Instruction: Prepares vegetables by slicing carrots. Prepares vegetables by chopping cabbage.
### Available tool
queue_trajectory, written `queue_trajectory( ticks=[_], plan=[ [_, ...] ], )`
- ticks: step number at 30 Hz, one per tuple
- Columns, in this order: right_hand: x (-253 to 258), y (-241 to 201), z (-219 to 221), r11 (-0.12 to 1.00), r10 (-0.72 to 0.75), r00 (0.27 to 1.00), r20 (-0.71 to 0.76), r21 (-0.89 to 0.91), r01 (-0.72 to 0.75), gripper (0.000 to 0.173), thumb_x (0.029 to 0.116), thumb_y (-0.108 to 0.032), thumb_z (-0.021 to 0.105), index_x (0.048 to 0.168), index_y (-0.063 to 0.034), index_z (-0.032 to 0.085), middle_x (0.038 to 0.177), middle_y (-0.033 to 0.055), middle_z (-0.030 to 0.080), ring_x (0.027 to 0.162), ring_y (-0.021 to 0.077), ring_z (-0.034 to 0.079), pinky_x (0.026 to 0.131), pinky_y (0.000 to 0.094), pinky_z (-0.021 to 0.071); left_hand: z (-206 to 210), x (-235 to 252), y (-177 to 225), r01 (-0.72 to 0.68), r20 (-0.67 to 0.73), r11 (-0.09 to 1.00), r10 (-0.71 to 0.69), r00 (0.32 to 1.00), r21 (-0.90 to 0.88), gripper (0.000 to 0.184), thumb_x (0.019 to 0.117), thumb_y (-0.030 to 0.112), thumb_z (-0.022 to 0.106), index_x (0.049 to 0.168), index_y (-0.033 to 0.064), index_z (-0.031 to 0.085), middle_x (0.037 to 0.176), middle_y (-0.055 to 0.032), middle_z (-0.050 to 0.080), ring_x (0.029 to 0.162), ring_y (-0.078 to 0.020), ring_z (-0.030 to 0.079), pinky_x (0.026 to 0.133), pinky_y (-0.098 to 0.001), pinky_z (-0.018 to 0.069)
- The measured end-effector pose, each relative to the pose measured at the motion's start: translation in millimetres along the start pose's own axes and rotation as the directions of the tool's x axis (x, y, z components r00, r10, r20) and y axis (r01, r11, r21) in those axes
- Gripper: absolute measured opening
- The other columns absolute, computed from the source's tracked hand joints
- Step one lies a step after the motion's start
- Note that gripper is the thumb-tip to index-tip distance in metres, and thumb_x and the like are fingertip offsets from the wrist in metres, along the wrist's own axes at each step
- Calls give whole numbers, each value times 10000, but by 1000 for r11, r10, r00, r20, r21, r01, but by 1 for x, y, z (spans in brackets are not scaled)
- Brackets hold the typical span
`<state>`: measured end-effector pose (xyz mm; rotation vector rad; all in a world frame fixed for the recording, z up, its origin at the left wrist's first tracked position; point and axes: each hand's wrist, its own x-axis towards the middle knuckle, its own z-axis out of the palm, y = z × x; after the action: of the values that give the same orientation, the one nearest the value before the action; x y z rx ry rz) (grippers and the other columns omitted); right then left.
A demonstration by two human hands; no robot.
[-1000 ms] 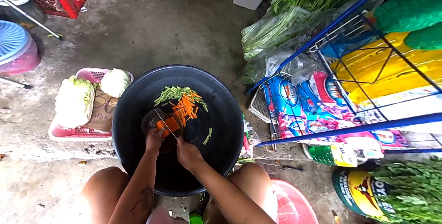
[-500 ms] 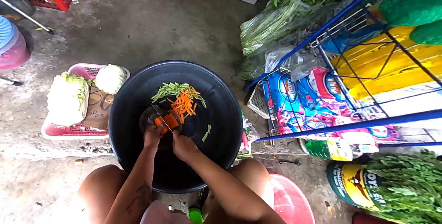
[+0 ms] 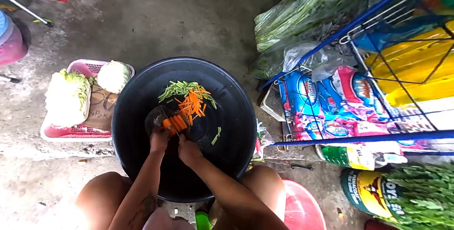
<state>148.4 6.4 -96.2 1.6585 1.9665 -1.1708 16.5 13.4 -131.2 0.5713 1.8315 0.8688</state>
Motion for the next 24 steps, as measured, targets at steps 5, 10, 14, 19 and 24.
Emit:
queue_trajectory(
  ticks=[5,10,14,19,24],
  plan=[
    [-2,1,2,999,24,1000,-7,-31,-24,457,1117,-218,352,1566,-138,327,1229,218,683,1132,398,692,936,573,561,3,-12,3,-67,-26,994,70,997,88,474,995,300,699,1322,-25,590,1195,-201,686,1075,-285,691,950,-474,571],
    [7,22,-4,993,-83,997,-10,87,83,462,1126,-248,369,1559,-91,343,1231,232,678,1158,383,682,987,551,542,4,-18,9,-97,-43,966,110,993,240,582,941,243,748,1400,-27,510,1241,-212,661,1107,-299,678,968,-478,561],
    [-1,15,-3,998,-59,998,-25,17,60,460,1114,-221,387,1565,-135,351,1249,219,680,1158,395,683,963,578,552,5,-31,26,-70,-92,863,134,987,501,701,931,295,730,1487,-3,425,1338,-247,619,1224,-374,637,1041,-547,512],
    [-9,8,5,999,-44,998,-37,16,44,534,1094,-157,423,1614,-157,300,1301,224,664,1190,413,666,976,596,542,5,-29,21,-47,-104,875,110,988,482,711,943,290,722,1509,5,399,1332,-244,633,1247,-383,626,1057,-557,497],
    [7,40,-5,965,-221,973,-73,128,229,459,1130,-268,374,1545,-72,374,1338,248,626,1244,393,633,1042,571,508,-3,-26,13,-5,-177,950,64,982,312,641,938,215,691,1490,6,439,1322,-272,622,1222,-418,621,1020,-607,500]
  ],
)
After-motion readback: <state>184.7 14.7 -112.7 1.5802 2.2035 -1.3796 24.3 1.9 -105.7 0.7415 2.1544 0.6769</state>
